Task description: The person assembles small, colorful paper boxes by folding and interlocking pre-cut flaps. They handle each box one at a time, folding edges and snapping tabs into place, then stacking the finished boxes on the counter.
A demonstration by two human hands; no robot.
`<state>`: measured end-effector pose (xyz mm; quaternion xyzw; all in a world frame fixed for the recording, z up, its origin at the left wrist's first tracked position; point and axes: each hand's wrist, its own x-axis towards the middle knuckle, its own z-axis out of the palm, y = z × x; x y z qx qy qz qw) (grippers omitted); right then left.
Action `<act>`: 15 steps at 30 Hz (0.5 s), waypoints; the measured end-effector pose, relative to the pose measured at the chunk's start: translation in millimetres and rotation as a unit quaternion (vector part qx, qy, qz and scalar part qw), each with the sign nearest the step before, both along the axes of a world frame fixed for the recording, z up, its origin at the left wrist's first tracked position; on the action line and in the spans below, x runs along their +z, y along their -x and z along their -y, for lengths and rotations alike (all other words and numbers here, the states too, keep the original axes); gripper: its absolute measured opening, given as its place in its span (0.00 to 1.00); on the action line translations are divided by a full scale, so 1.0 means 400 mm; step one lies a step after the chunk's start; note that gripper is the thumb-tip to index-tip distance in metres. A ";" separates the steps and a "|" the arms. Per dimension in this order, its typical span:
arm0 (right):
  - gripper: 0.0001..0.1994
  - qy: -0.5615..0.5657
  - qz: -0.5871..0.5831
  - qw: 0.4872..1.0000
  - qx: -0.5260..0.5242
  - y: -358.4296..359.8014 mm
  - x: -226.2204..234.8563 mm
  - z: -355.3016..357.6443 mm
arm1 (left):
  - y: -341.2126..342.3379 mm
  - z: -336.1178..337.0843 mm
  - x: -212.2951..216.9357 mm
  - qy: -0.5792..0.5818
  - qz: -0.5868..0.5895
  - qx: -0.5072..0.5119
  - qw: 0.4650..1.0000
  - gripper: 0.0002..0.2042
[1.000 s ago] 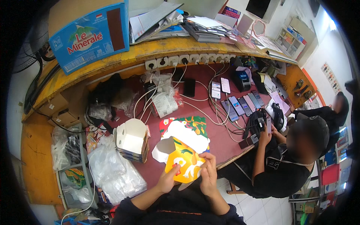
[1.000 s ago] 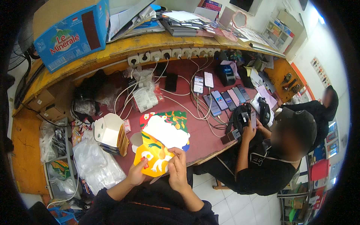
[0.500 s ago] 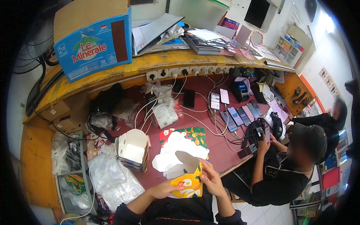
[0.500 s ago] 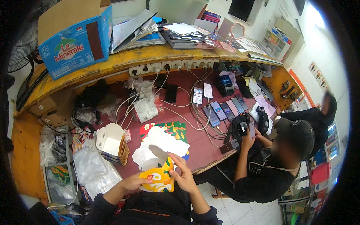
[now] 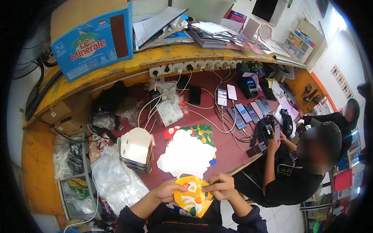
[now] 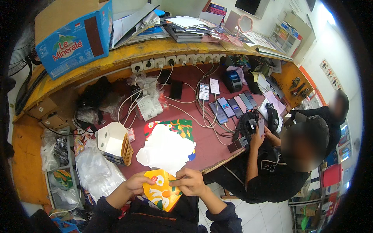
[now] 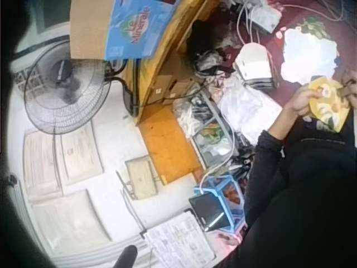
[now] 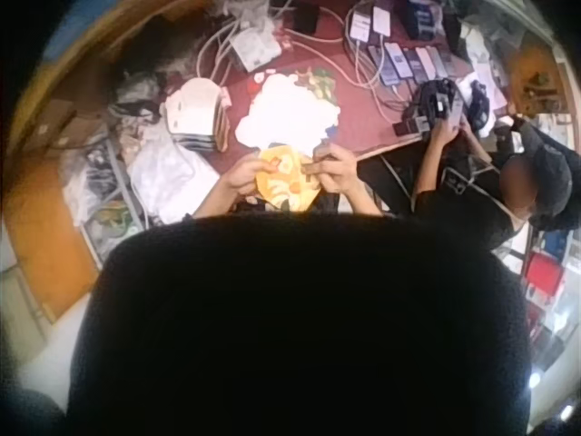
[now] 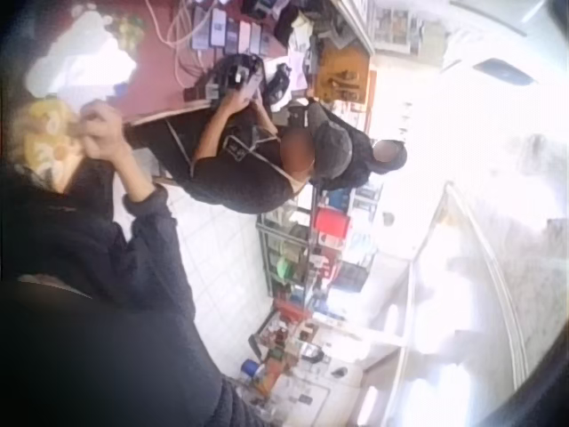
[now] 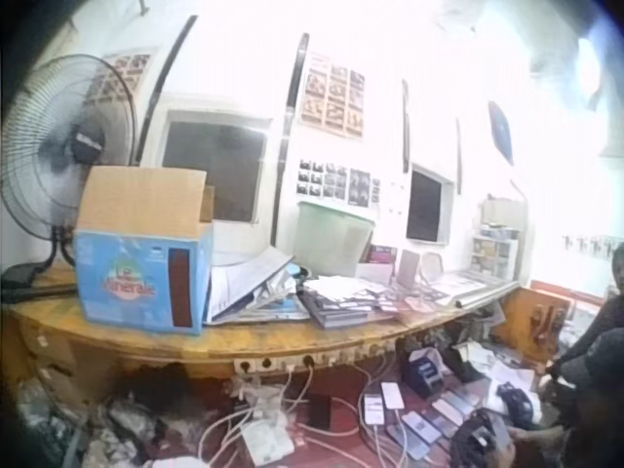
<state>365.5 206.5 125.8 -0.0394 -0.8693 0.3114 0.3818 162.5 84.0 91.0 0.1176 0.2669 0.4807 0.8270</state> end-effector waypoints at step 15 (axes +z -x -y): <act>0.17 -0.040 0.052 0.989 -0.133 -0.006 -0.076 0.029 | -0.016 -0.055 -0.037 -0.023 -0.044 0.106 0.993 0.22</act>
